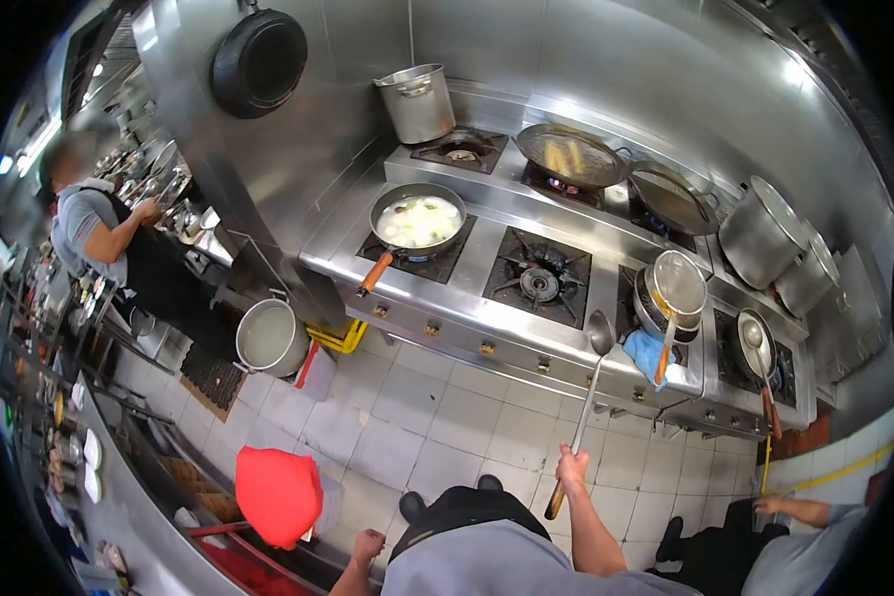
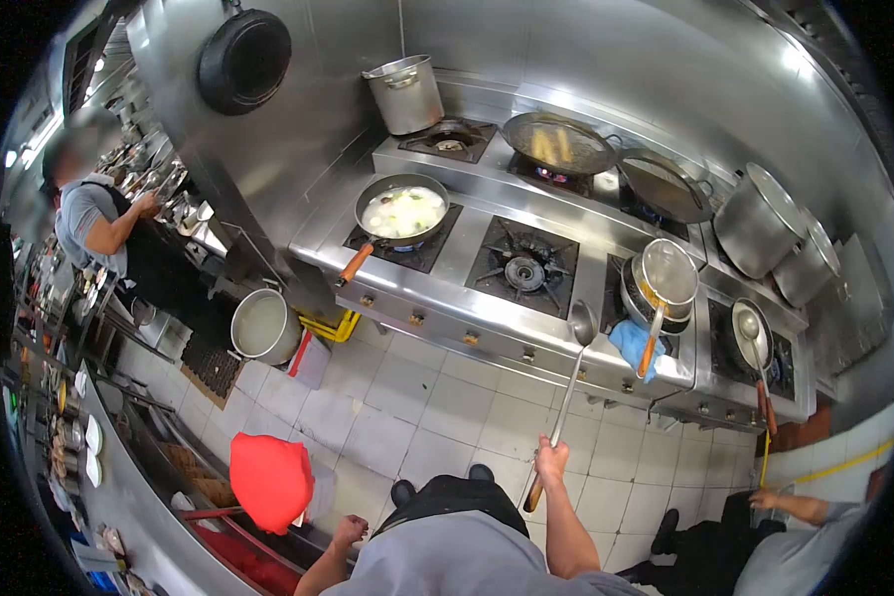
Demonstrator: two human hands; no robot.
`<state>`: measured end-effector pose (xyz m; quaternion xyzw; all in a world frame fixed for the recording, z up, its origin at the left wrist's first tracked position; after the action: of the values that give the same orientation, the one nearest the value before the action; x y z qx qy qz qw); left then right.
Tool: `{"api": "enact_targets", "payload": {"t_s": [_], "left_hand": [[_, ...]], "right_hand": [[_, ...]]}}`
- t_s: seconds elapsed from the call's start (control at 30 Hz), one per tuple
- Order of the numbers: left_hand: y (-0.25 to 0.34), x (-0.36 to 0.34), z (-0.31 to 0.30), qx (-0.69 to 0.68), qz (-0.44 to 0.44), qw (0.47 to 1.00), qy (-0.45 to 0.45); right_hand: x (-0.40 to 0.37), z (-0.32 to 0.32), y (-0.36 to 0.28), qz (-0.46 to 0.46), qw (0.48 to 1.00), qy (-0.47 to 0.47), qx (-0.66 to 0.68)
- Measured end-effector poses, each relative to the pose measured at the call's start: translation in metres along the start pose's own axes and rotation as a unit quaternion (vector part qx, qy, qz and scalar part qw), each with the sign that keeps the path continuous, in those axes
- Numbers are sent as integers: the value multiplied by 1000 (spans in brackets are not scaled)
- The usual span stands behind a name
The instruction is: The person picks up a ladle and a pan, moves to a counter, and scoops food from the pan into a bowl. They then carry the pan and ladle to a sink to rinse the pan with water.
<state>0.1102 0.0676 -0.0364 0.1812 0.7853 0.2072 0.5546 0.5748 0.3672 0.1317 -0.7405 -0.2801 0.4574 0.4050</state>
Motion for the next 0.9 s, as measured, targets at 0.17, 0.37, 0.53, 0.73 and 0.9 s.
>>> {"api": "enact_targets", "payload": {"t_s": [0.17, 0.37, 0.53, 0.73, 0.9], "left_hand": [[6, -3, 2, -30, -1, 999, 21], [16, -8, 13, -6, 15, 1000, -1], [18, -12, 16, -5, 18, 1000, -2], [20, -8, 8, 34, 30, 999, 10], [23, -7, 3, 39, 22, 999, 23]], "right_hand": [[12, 4, 13, -5, 1000, 12, -18], [5, 9, -1, -16, 1000, -2, -3], [10, 7, 3, -35, 999, 3, -11], [-2, 6, -9, 11, 1000, -2, -4], [-3, 7, -5, 74, 978, -115, 155]]}}
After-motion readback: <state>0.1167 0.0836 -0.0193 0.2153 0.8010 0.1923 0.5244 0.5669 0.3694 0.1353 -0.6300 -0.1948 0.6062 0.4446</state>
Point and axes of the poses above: each hand's wrist, its own x-axis towards the middle knuckle, its own z-axis out of the palm, y = z × x, the point moved 5 cm from there along x, towards the middle knuckle, and after that the axes turned 2 degrees about -y, right-handed, at the moved point
